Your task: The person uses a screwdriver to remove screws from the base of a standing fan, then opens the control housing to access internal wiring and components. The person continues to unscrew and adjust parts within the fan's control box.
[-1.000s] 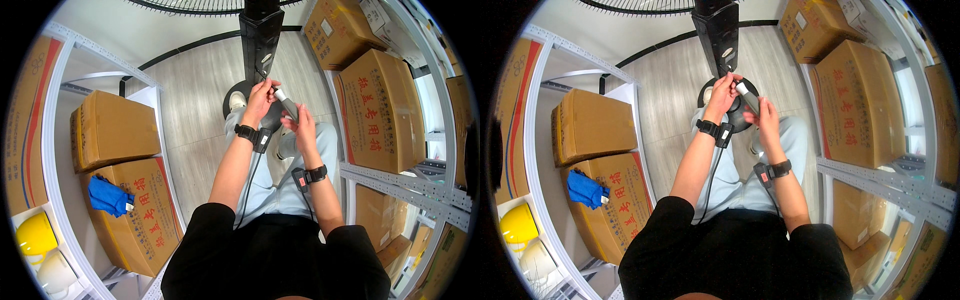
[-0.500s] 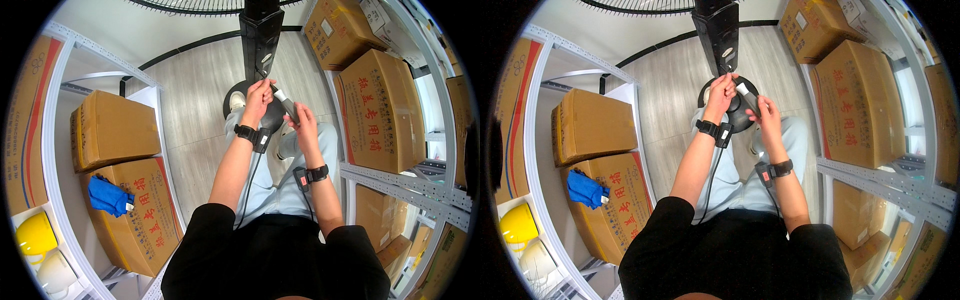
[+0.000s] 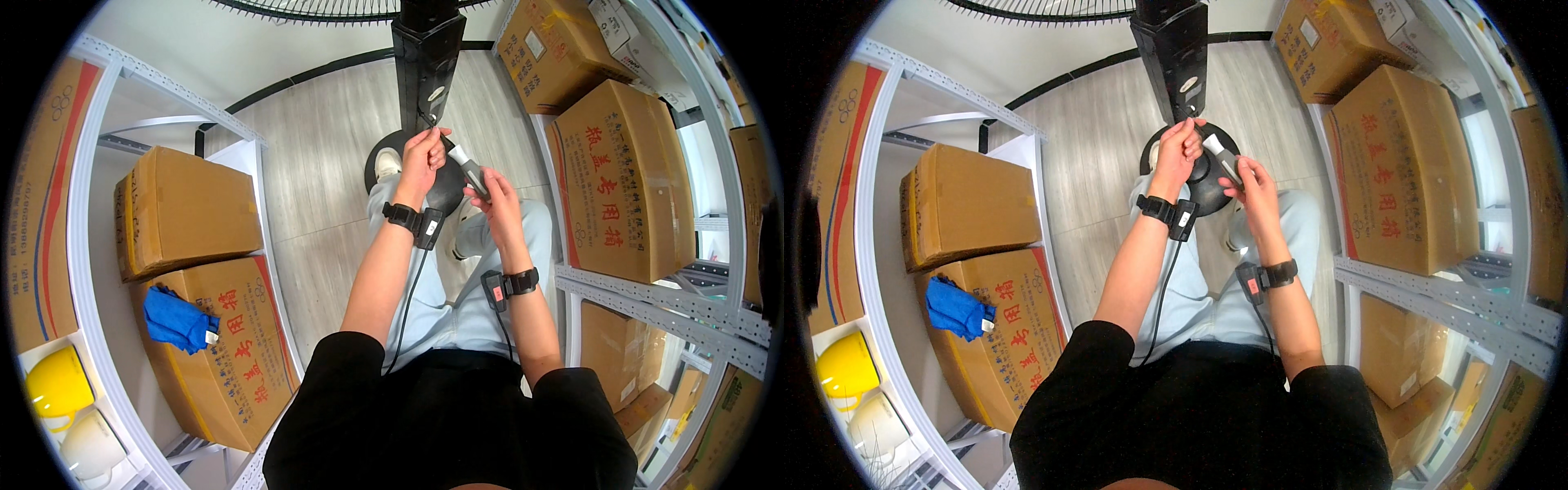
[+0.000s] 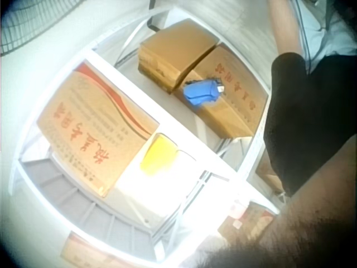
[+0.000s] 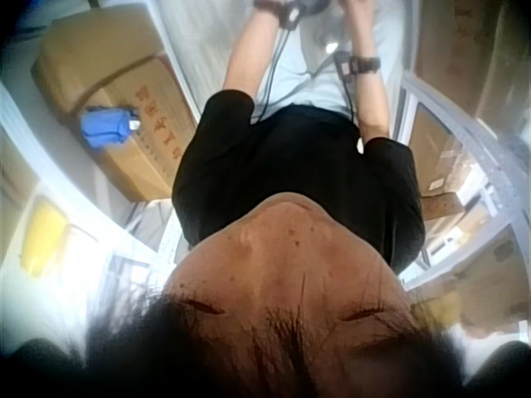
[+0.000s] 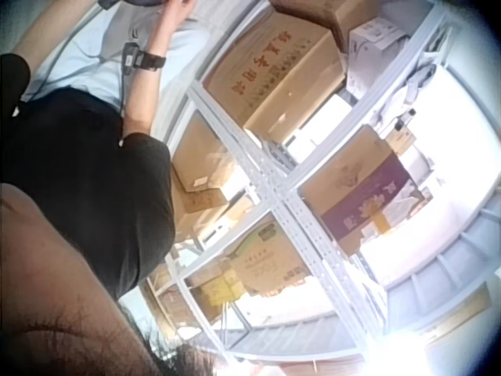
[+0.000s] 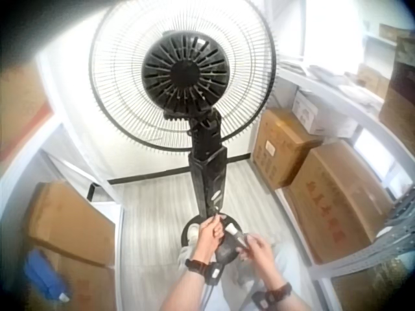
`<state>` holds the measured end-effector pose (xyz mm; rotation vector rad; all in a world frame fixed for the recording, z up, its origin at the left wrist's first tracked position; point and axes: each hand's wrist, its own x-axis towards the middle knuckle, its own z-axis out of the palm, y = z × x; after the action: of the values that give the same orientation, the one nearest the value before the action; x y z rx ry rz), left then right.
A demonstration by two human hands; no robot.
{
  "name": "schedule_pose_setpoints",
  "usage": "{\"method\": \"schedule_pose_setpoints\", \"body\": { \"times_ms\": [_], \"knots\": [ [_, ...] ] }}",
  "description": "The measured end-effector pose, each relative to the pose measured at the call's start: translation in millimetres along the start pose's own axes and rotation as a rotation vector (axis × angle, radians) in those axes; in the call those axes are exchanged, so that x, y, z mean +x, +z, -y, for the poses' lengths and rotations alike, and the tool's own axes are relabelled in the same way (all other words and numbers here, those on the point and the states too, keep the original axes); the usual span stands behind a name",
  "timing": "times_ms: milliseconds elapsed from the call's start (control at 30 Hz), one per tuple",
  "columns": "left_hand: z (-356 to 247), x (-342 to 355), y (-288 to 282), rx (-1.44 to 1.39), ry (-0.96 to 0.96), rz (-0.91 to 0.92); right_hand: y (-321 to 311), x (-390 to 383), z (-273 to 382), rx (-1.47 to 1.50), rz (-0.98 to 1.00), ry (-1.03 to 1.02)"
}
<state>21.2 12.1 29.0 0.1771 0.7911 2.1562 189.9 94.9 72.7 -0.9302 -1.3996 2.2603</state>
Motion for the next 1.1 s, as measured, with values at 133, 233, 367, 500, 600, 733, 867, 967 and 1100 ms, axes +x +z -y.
{"method": "schedule_pose_setpoints", "body": {
  "times_ms": [133, 233, 367, 500, 600, 733, 867, 967, 1100],
  "knots": [
    [-2, -1, 2, 0.022, -0.016, -0.016, -2, 3, -4, -0.010, 0.014, -0.004],
    [3, 3, -4, 0.120, -0.011, -0.078, 0, 3, -6, -0.049, -0.001, -0.064],
    [4, 4, -9, 0.102, 0.015, -0.020, 2, 1, 0, -0.046, -0.014, -0.056],
    [1, 0, -3, 0.038, -0.015, 0.021, -2, 2, 5, -0.031, 0.052, 0.019],
    [-1, -1, -1, -0.001, -0.039, 0.046, -2, 1, 5, -0.071, 0.050, 0.003],
    [-1, -1, -1, -0.010, -0.042, 0.068, -7, 2, 4, -0.117, 0.036, -0.053],
    [0, 0, -5, -0.030, -0.065, 0.097, -12, 2, 3, -0.129, 0.027, -0.117],
    [0, 0, -3, -0.006, -0.088, 0.110, -18, 2, 7, -0.171, 0.027, -0.147],
    [-1, 0, -1, 0.032, -0.085, 0.125, -22, 2, 7, -0.166, 0.025, -0.143]
  ]
}}
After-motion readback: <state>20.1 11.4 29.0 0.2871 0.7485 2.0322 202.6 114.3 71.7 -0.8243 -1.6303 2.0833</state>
